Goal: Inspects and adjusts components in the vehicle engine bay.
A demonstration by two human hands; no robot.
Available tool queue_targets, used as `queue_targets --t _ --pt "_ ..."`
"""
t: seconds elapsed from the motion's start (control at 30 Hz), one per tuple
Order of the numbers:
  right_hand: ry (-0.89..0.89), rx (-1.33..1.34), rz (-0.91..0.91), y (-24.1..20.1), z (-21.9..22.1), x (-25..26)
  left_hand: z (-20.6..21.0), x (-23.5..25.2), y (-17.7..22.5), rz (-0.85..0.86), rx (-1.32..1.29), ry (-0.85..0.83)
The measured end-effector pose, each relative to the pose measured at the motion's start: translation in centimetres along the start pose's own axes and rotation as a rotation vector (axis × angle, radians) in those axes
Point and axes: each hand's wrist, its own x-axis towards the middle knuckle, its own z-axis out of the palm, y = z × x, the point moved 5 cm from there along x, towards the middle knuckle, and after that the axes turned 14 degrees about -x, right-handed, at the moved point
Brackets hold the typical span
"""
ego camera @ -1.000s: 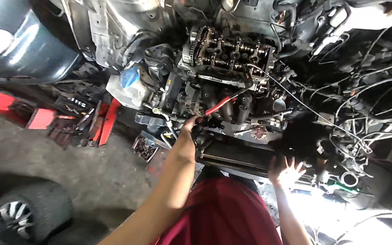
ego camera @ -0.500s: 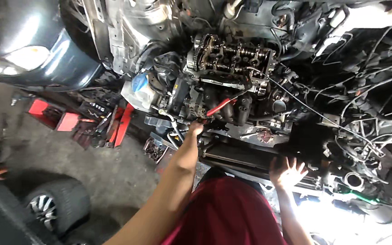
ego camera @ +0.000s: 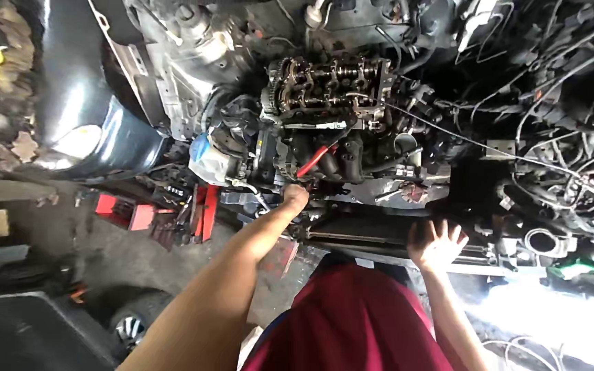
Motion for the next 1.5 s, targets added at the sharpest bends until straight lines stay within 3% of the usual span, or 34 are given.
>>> queue_targets --t 0.27,0.77,0.97,1.13,1.27,1.4,1.5 --pt "0.035 0.005 0.031 0.0 0.1 -0.1 1.0 1.0 1.8 0.065 0.367 -0.041" --pt "0.087 0.035 0.087 0.5 1.2 -0.7 2.6 2.1 3.4 0.026 0.473 -0.079" --pt "0.033 0.037 0.074 0.6 1.2 -0.7 0.9 0.9 3.1 0.136 0.353 -0.088" --pt "0.034 0.006 0.058 0.3 0.8 -0.3 -2.1 -1.4 0.4 0.509 0.367 -0.134" --pt "-0.013 -0.007 0.052 0.2 0.5 -0.1 -5.1 -5.2 -3.2 0.605 0.100 -0.034" --pt "-0.021 -0.029 0.046 -0.1 0.5 0.0 -8.3 -9.3 -8.7 0.647 -0.445 0.148" --pt "-0.026 -0.043 0.042 -0.2 0.2 0.1 -7.8 -10.0 -13.0 0.705 -0.810 0.317"
